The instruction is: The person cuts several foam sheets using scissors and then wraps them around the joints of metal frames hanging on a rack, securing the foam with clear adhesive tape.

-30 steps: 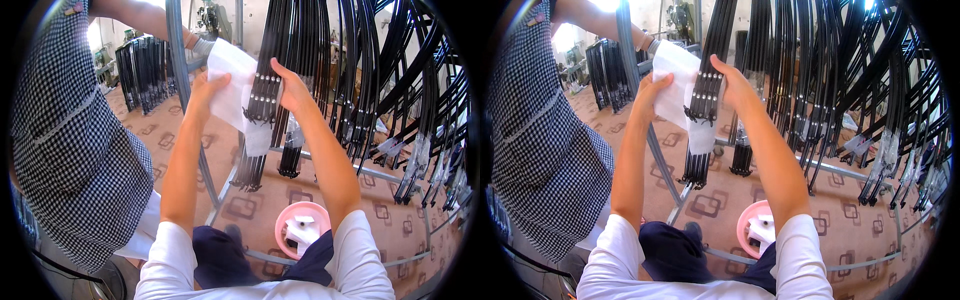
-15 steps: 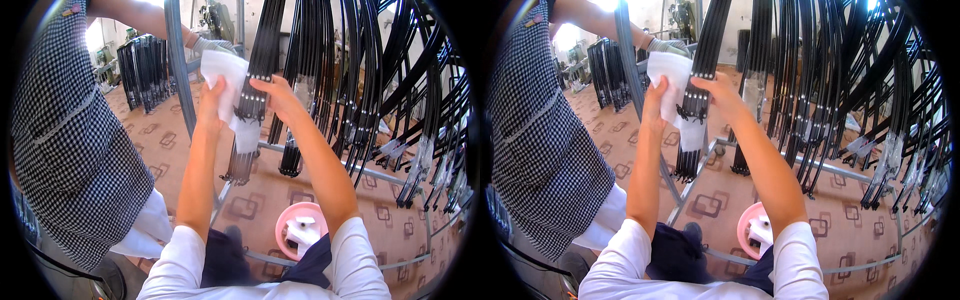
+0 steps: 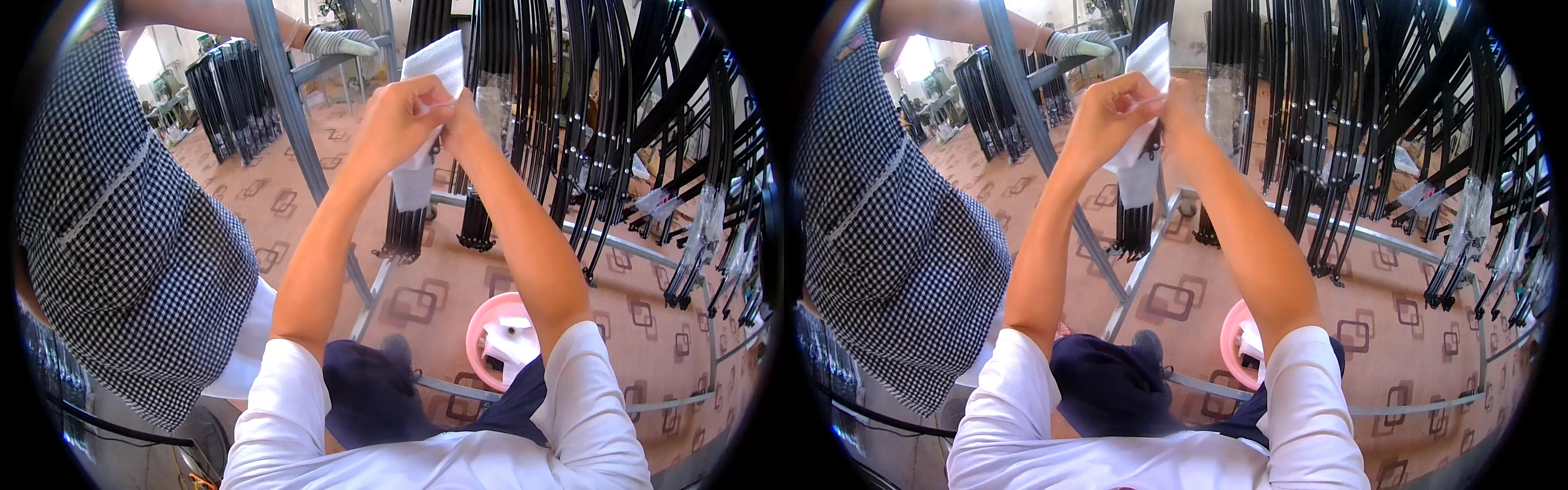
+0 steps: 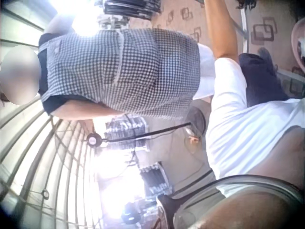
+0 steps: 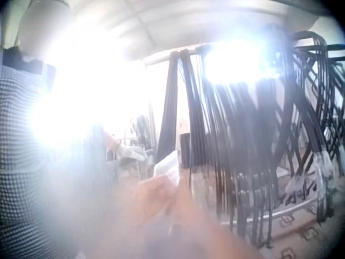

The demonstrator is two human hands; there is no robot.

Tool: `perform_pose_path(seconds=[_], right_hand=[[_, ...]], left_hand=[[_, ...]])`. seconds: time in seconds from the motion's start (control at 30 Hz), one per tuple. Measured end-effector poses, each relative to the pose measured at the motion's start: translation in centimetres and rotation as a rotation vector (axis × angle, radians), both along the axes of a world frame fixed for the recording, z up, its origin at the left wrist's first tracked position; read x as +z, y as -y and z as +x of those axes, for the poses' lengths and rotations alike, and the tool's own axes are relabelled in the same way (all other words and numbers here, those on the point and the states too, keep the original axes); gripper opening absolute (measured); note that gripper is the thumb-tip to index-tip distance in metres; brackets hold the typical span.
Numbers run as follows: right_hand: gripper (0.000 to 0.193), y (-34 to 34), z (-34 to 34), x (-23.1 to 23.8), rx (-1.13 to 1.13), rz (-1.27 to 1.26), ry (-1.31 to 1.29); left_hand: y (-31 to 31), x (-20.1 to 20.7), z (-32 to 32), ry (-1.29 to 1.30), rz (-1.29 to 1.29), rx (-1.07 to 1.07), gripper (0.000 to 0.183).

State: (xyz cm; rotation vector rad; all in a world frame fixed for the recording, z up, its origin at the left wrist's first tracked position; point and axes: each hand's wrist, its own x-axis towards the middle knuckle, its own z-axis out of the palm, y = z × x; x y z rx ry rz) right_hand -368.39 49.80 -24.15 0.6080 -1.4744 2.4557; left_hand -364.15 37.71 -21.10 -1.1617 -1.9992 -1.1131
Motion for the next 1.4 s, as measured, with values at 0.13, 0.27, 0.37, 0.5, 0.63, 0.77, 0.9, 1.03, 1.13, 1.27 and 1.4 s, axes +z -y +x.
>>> perform_pose_path(seconds=[0.13,0.27,0.37,0.5,0.63,0.77,0.9,1.03,1.13,1.27,1.4], right_hand=[[0.025,-1.8,-2.6,-1.2,0.176,-0.215,0.019],[0.029,-1.2,0.3,-1.0,0.052,-0.377,-0.024],[0.027,-1.6,2.2,-0.6,0.146,-0.502,0.053],[0.025,-2.7,0.5,-2.8,0.046,-0.288,0.011],[0.025,-2.7,-0.2,-3.2,0.142,-0.301,0.047],[0.025,-2.5,-0.8,-3.2,0.030,-0.306,0.116],[0.024,-1.7,-1.8,-3.3,-0.373,-0.029,0.123],[0.018,-1.0,-2.7,-4.5,-1.061,0.396,-0.319],[0.011,-1.3,-0.6,-4.5,-1.048,0.505,-0.360],[0.017,-0.5,-0.1,-6.7,-0.818,0.237,-0.216],[0.029,0.3,-0.6,-7.7,-0.785,0.271,-0.232]], left_hand=[[-2.1,-1.3,-0.9,0.266,0.057,-0.203,0.005],[-2.5,-1.9,-1.5,0.083,-0.015,-0.086,0.009],[-2.6,-2.4,-0.2,-0.139,-0.207,0.249,0.013],[-2.8,-4.1,-0.8,-0.217,-0.155,0.126,0.013],[-2.6,-5.6,-2.4,-0.464,0.102,0.372,0.034],[-2.0,-4.8,-2.7,0.579,0.351,0.004,0.058],[-0.8,-4.6,-3.2,0.750,0.288,-0.249,0.057],[-1.0,-4.9,-2.9,0.717,0.312,-0.276,0.059],[-1.4,-5.5,-4.1,0.681,0.328,-0.287,0.056],[-1.0,-5.9,-4.5,1.005,0.328,-0.462,0.043],[0.0,-5.9,-3.9,1.001,0.397,-0.377,0.038]])
